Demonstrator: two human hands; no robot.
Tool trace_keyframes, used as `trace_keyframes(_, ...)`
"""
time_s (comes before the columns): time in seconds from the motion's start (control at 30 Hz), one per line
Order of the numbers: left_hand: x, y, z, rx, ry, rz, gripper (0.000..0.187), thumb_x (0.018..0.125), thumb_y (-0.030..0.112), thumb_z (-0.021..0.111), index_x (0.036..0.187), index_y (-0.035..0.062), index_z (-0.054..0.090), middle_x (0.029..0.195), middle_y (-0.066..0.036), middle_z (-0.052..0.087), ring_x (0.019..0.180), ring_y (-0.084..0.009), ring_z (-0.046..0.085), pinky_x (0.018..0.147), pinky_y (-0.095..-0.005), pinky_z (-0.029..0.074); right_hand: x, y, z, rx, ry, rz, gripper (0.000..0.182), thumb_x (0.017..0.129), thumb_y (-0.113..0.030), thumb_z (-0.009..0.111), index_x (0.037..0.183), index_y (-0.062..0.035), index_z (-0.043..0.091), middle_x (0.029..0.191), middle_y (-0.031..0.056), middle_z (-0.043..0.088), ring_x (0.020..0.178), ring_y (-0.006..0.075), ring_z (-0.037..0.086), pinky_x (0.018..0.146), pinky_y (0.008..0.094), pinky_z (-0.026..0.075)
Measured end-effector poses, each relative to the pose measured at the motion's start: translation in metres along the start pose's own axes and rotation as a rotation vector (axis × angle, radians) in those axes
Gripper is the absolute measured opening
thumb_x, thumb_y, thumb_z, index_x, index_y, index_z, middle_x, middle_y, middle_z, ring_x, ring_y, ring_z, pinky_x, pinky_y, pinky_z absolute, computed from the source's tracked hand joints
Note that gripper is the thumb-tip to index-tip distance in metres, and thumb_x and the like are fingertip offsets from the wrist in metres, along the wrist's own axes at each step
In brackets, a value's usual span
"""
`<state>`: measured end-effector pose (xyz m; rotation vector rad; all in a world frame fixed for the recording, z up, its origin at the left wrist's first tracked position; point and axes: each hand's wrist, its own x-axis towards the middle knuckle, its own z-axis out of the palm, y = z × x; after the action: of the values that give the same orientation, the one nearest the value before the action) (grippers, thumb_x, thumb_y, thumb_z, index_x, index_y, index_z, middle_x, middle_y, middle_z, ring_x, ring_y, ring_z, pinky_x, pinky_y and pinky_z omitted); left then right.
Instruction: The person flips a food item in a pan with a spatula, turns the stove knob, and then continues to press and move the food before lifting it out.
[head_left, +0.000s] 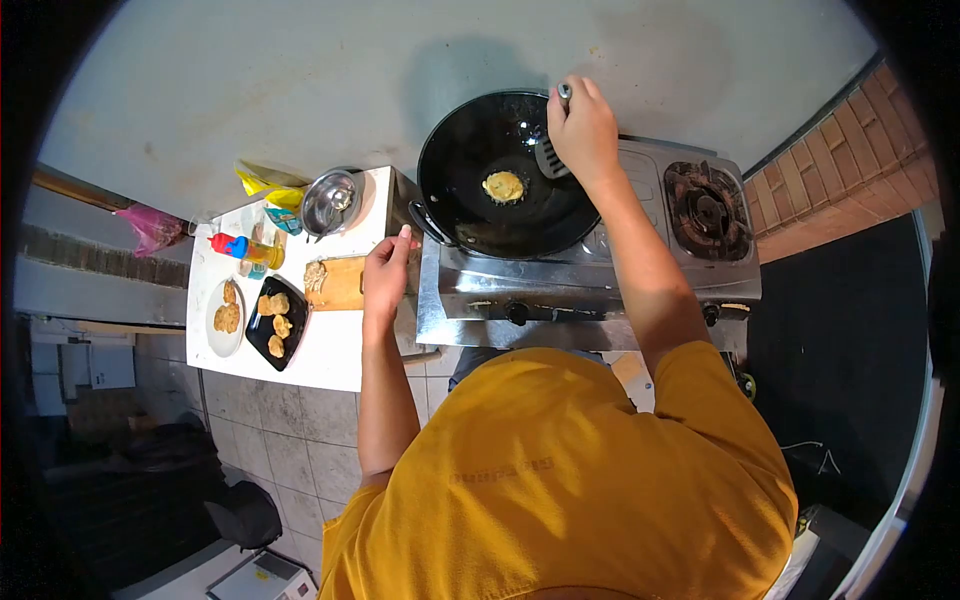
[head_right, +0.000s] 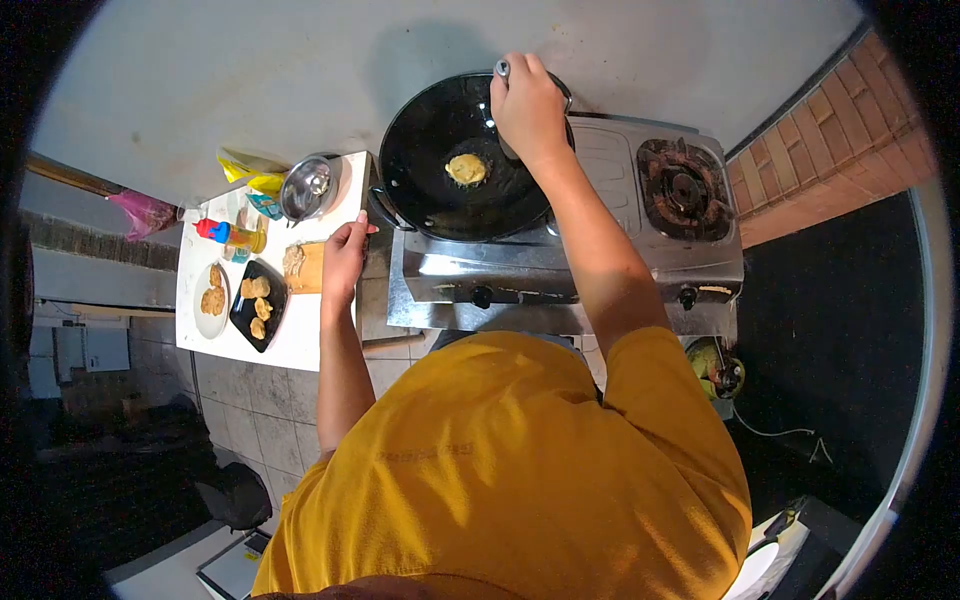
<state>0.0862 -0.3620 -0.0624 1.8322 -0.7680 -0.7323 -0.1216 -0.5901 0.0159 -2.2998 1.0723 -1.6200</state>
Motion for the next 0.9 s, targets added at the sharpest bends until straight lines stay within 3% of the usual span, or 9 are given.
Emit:
trace_keyframes(0.03,0.000,0.002,-0.001,-0.002,0.000,0.004,0.040,0.094,0.041,0.055,0.082,0.0033,0.066,0.060,0.007,0.041,0.054,-0.0032,0.033,0.049,-0.0213,0.025,-0.006,0.009,0.008,-0.009,-0.009,-0.011,0.014,0.085,-0.012,0.059,0.092,-0.0001,0.056,0.084,0.0170,0.059,0.076,0.0384,0.059,0.066,0.0434,0.048)
trace_keyframes(0.1,-0.002,0.007,-0.003,0.033,-0.015,-0.101,0.043,0.092,0.041,0.057,0.083,0.0002,0.066,0.069,0.001,0.054,0.068,-0.0075,0.041,0.063,-0.0218,0.034,-0.006,0.012,0.012,-0.016,-0.020,-0.027,0.013,0.085,-0.012,0.059,0.091,-0.0005,0.056,0.084,0.0165,0.059,0.076,0.0386,0.058,0.066,0.0430,0.048)
trace_keyframes(0.17,-0.004,0.007,-0.002,0.015,-0.011,-0.080,0.042,0.092,0.040,0.057,0.082,0.0003,0.066,0.069,0.002,0.052,0.067,-0.0073,0.040,0.063,-0.0216,0.033,-0.004,0.008,0.011,0.057,-0.008,-0.062,0.012,0.084,-0.011,0.061,0.084,-0.0004,0.055,0.075,0.0154,0.056,0.066,0.0364,0.055,0.058,0.0404,0.045)
trace_keyframes(0.3,-0.005,0.007,-0.002,-0.006,-0.009,-0.073,0.042,0.092,0.040,0.058,0.082,0.0003,0.066,0.069,0.002,0.051,0.067,-0.0070,0.039,0.062,-0.0215,0.033,0.002,-0.006,-0.001,0.157,0.048,0.025,0.013,0.085,-0.012,0.061,0.083,-0.0005,0.055,0.076,0.0161,0.056,0.067,0.0372,0.055,0.059,0.0412,0.045)
trace_keyframes(0.5,-0.003,0.006,-0.002,-0.015,-0.012,-0.056,0.041,0.092,0.039,0.058,0.082,0.0000,0.065,0.072,0.000,0.056,0.070,-0.0076,0.042,0.065,-0.0216,0.035,-0.003,0.016,0.016,-0.026,0.053,-0.087,0.016,0.086,-0.014,0.062,0.082,-0.0004,0.055,0.073,0.0156,0.055,0.061,0.0337,0.056,0.056,0.0388,0.045)
trace_keyframes(0.6,0.001,0.003,0.000,-0.020,-0.020,-0.032,0.041,0.092,0.039,0.058,0.081,-0.0003,0.065,0.072,0.000,0.056,0.070,-0.0075,0.042,0.066,-0.0215,0.035,-0.003,0.010,0.010,0.047,-0.011,-0.072,0.015,0.085,-0.013,0.063,0.083,-0.0005,0.056,0.074,0.0147,0.056,0.059,0.0308,0.056,0.055,0.0373,0.045)
trace_keyframes(0.67,0.001,0.005,-0.001,-0.025,-0.016,-0.037,0.041,0.092,0.039,0.058,0.082,-0.0005,0.065,0.072,0.000,0.056,0.070,-0.0074,0.042,0.065,-0.0216,0.035,0.000,-0.009,-0.003,0.225,0.026,0.082,0.014,0.085,-0.012,0.063,0.084,-0.0006,0.056,0.074,0.0147,0.056,0.060,0.0306,0.056,0.056,0.0369,0.045)
trace_keyframes(0.77,0.002,0.004,-0.001,-0.028,-0.015,-0.045,0.042,0.092,0.039,0.058,0.081,-0.0006,0.065,0.071,0.001,0.055,0.069,-0.0072,0.042,0.065,-0.0215,0.035,0.000,-0.007,0.001,0.162,0.042,0.000,0.012,0.085,-0.011,0.063,0.083,-0.0011,0.057,0.075,0.0144,0.057,0.059,0.0294,0.056,0.055,0.0358,0.045)
trace_keyframes(0.9,0.006,0.002,-0.001,-0.034,-0.025,-0.046,0.042,0.092,0.039,0.058,0.081,-0.0003,0.065,0.069,0.001,0.054,0.067,-0.0068,0.042,0.063,-0.0214,0.035,-0.004,0.008,0.010,0.068,-0.002,0.004,0.012,0.085,-0.013,0.061,0.086,-0.0022,0.056,0.081,0.0159,0.059,0.071,0.0381,0.058,0.062,0.0425,0.047)
